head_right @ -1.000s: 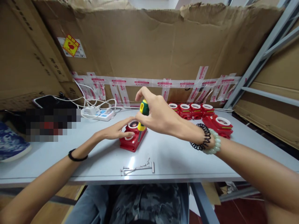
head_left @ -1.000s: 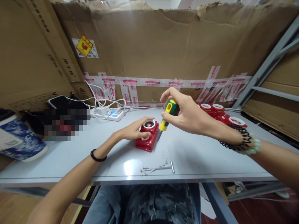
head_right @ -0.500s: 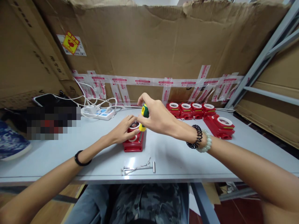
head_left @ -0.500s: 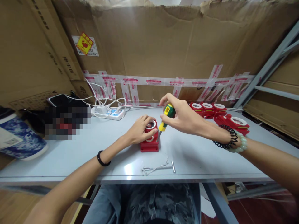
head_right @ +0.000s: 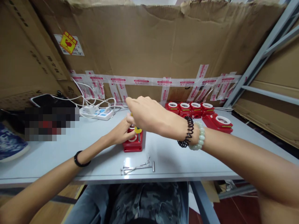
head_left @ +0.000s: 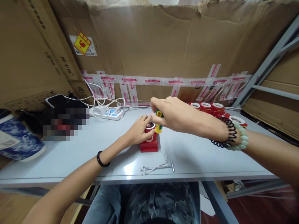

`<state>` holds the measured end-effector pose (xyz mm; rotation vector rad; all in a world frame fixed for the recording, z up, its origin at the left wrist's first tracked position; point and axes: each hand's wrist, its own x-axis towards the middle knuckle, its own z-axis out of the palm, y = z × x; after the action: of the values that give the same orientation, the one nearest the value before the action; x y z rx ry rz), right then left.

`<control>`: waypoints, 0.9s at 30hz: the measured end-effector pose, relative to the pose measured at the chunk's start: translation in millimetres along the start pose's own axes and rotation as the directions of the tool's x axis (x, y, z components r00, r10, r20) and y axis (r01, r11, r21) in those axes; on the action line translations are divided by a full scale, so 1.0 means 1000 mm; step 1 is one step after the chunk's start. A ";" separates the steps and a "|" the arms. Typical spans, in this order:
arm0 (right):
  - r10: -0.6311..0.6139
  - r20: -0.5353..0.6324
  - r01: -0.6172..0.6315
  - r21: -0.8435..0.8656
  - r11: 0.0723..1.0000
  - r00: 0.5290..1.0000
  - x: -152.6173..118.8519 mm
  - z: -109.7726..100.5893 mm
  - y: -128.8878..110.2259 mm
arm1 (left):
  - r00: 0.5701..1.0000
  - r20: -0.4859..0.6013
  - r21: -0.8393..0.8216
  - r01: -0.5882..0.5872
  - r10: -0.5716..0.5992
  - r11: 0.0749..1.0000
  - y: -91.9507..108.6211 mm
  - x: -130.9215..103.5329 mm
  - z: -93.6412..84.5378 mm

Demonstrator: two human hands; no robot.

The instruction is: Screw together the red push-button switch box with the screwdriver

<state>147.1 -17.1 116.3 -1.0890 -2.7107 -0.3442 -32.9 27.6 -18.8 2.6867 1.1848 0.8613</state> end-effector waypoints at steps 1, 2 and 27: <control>-0.026 0.033 0.024 0.059 0.998 0.999 -0.001 -0.003 0.000 | 1.000 0.001 -0.004 0.001 -0.001 1.000 0.000 0.000 0.000; -0.050 0.067 0.043 0.112 0.993 0.997 -0.002 -0.007 0.001 | 1.000 0.005 -0.006 -0.001 0.001 1.000 0.000 0.000 0.000; -0.113 0.068 0.108 0.076 0.991 0.991 0.007 -0.006 0.005 | 0.997 0.061 0.056 0.049 -0.052 0.997 -0.001 0.001 -0.001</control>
<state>146.3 -10.9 124.0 -0.9524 -2.8300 -0.2260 -33.6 28.9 -18.1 2.6917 1.2743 0.7437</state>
